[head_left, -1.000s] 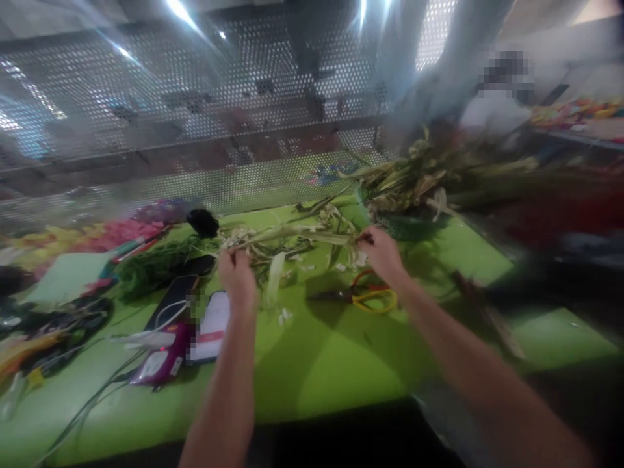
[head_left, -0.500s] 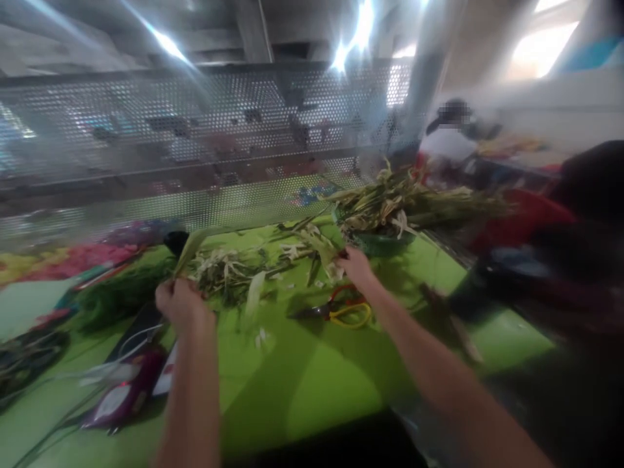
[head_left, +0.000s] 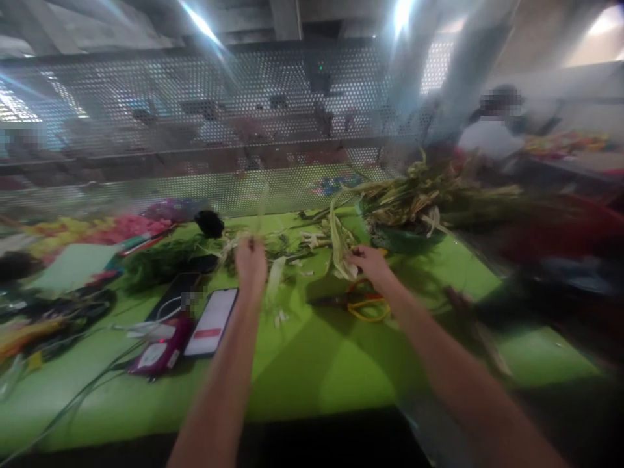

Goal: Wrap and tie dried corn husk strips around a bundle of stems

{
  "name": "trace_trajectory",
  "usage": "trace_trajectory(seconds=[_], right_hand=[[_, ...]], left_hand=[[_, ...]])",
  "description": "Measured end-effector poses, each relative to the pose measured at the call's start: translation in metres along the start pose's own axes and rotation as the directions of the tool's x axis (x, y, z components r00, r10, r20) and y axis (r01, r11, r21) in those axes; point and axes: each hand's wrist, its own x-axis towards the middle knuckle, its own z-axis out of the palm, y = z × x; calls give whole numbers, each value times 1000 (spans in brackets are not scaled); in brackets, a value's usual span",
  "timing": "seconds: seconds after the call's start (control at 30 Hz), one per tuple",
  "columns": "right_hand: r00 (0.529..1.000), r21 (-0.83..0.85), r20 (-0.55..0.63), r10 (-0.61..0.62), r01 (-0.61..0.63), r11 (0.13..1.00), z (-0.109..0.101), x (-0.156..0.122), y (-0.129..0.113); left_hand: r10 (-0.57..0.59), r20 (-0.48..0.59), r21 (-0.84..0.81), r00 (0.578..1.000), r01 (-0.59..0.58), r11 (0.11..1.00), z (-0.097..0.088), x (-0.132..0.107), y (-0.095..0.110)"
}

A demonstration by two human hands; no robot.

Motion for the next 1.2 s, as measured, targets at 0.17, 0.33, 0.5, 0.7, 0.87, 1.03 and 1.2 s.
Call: trace_trajectory(seconds=[0.17, 0.33, 0.5, 0.7, 0.87, 1.03, 1.2], right_hand=[[997, -13, 68, -40, 41, 999, 8, -6, 2], [993, -81, 69, -95, 101, 992, 16, -13, -2], [988, -76, 82, -129, 135, 988, 24, -21, -3], [968, -263, 123, -217, 243, 934, 24, -27, 2], [968, -251, 15, -251, 247, 936, 25, -30, 0], [993, -44, 6, -117, 117, 992, 27, -33, -9], [999, 61, 39, -13, 11, 998, 26, -39, -20]], left_hand=[[76, 327, 76, 942, -106, 991, 37, -39, 31], [96, 592, -226, 800, 50, 973, 47, -80, 38], [102, 587, -336, 803, 127, 933, 52, -93, 34], [100, 508, -354, 855, 102, 930, 48, -86, 32], [134, 627, -422, 768, 190, 886, 48, -92, 36], [181, 645, -436, 742, 164, 885, 46, -90, 34], [170, 607, -438, 776, 149, 886, 39, -80, 30]])
